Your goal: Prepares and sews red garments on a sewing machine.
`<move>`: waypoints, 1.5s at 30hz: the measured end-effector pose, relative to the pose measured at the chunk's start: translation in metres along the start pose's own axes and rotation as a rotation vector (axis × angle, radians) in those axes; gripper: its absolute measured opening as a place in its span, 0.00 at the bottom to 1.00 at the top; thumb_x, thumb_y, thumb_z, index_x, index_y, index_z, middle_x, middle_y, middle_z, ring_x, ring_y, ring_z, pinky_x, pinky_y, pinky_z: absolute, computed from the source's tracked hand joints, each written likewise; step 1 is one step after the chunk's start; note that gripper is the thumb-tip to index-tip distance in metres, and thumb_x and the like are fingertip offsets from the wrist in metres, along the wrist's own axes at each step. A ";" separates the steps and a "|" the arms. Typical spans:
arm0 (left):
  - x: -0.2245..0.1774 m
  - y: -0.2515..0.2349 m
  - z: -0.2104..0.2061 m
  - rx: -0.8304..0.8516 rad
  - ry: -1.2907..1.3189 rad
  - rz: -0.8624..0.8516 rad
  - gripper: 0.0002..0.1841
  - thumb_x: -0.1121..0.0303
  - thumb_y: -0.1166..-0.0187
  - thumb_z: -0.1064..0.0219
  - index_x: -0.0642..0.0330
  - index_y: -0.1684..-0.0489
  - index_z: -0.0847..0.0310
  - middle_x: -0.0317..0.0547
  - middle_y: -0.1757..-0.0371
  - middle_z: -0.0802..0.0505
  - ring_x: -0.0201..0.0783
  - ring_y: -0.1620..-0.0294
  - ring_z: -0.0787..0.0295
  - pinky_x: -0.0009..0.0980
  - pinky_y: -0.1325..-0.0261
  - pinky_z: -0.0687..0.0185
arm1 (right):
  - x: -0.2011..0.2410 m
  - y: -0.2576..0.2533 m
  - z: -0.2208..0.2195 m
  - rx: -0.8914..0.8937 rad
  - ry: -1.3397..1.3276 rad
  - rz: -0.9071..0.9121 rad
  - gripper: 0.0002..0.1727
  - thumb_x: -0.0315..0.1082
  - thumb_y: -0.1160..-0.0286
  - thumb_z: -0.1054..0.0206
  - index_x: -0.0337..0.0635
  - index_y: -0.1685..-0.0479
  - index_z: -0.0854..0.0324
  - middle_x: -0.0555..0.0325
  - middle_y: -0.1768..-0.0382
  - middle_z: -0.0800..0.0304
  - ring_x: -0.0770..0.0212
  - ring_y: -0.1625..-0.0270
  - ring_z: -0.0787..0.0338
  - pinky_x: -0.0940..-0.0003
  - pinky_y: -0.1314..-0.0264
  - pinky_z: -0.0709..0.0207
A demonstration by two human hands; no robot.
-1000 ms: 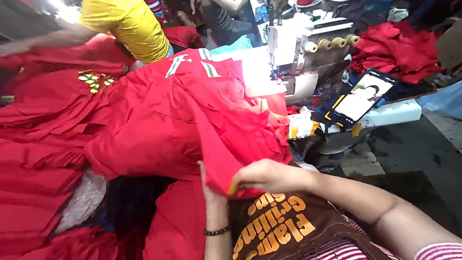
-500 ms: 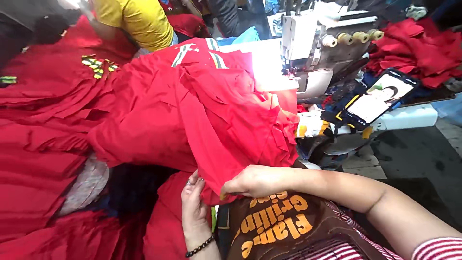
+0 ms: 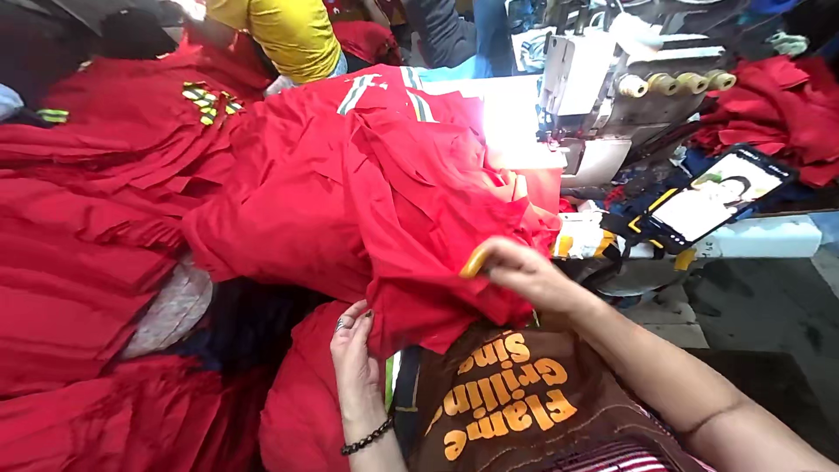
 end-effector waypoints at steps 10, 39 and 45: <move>-0.011 0.011 -0.018 0.112 0.085 -0.007 0.15 0.82 0.25 0.44 0.69 0.41 0.22 0.46 0.55 0.06 0.34 0.60 0.06 0.30 0.59 0.07 | -0.062 0.040 0.127 -0.728 -0.357 -0.201 0.12 0.25 0.15 0.44 0.42 0.40 0.19 0.57 0.54 0.09 0.66 0.54 0.10 0.66 0.50 0.13; -0.011 0.043 -0.173 0.588 -0.489 -0.512 0.21 0.73 0.26 0.28 0.71 0.36 0.17 0.64 0.29 0.17 0.45 0.34 0.15 0.36 0.37 0.13 | -0.121 0.116 0.100 -0.425 0.365 -0.666 0.32 0.46 0.23 0.29 0.31 0.29 0.27 0.41 0.40 0.13 0.55 0.39 0.12 0.57 0.31 0.21; 0.014 0.066 -0.187 0.500 -0.565 -0.492 0.34 0.65 0.37 0.18 0.66 0.29 0.22 0.65 0.23 0.27 0.46 0.29 0.22 0.32 0.47 0.12 | -0.070 0.101 0.090 -0.402 0.929 -0.535 0.28 0.45 0.17 0.34 0.35 0.26 0.25 0.39 0.36 0.15 0.44 0.40 0.09 0.47 0.36 0.17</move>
Point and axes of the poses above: each hand's wrist, its own y-axis away from the middle knuckle, its own z-axis out of the back of the hand, x = y × z, the point moved 10 cm from there along -y, towards the middle knuckle
